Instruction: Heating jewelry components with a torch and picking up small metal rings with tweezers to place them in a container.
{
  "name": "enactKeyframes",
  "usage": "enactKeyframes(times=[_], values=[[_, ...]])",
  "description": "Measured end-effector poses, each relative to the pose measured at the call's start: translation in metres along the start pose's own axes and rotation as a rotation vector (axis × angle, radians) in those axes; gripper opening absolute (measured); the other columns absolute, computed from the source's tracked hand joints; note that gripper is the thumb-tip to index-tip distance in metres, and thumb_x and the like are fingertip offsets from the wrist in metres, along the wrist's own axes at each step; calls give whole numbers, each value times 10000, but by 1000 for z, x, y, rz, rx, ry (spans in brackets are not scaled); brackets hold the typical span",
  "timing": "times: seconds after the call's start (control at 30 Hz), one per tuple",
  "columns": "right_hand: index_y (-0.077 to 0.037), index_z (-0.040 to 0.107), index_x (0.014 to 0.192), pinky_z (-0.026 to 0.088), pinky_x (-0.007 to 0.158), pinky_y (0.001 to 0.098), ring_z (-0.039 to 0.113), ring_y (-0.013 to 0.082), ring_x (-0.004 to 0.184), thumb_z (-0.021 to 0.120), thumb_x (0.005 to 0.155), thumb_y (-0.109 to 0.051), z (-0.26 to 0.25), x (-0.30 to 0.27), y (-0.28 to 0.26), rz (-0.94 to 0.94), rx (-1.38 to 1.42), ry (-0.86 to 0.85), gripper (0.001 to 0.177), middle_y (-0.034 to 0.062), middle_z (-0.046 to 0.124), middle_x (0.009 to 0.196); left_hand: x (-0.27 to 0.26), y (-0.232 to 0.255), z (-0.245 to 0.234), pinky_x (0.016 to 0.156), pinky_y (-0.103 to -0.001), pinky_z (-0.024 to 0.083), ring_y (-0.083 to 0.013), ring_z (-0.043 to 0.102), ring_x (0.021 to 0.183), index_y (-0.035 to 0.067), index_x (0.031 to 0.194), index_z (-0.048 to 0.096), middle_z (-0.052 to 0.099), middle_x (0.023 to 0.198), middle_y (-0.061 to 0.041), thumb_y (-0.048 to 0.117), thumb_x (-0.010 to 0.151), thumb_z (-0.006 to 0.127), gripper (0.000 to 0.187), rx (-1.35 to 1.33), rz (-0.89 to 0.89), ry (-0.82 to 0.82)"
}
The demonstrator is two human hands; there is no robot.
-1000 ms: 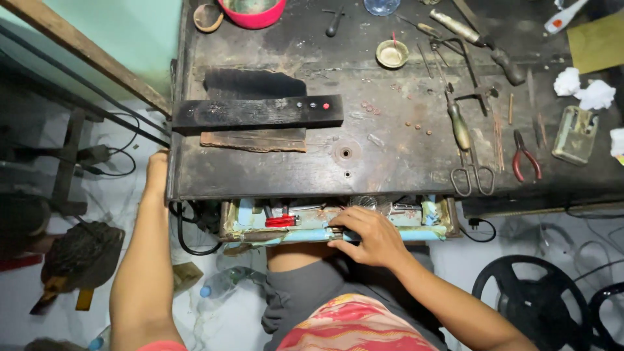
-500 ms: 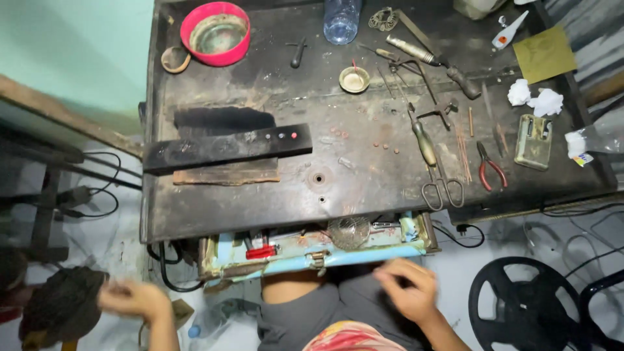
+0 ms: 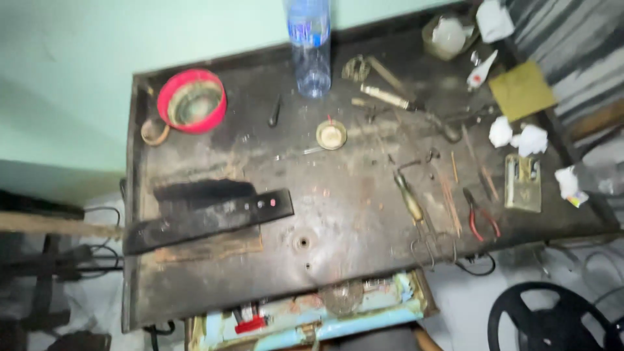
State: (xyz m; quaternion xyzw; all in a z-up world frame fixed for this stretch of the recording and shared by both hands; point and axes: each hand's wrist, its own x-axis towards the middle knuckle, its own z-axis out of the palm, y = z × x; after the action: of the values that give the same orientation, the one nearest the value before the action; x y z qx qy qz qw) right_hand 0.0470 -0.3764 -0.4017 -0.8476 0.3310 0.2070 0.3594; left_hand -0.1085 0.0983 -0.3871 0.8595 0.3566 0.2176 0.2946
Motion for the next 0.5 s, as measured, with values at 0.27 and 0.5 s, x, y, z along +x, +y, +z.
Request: enactKeyframes(times=[0.27,0.5], values=[[-82,768,1019,498,884,443,696,370,1018,485,916,-456,10,-63,-121,-34,-21,-41,480,190,761,1071,42,-7,13,909,-476,530,-405,654,1029,88,1195,643,672,1137,-217,203,962,479,307,302,116,-338],[-106,778,1107,516,936,422,706,359,1099,480,944,-492,-1,-113,-105,-78,-95,-115,514,164,765,1173,46,-76,-13,908,-469,561,-406,690,1041,126,1180,698,712,1127,-207,301,945,480,365,568,134,-643]])
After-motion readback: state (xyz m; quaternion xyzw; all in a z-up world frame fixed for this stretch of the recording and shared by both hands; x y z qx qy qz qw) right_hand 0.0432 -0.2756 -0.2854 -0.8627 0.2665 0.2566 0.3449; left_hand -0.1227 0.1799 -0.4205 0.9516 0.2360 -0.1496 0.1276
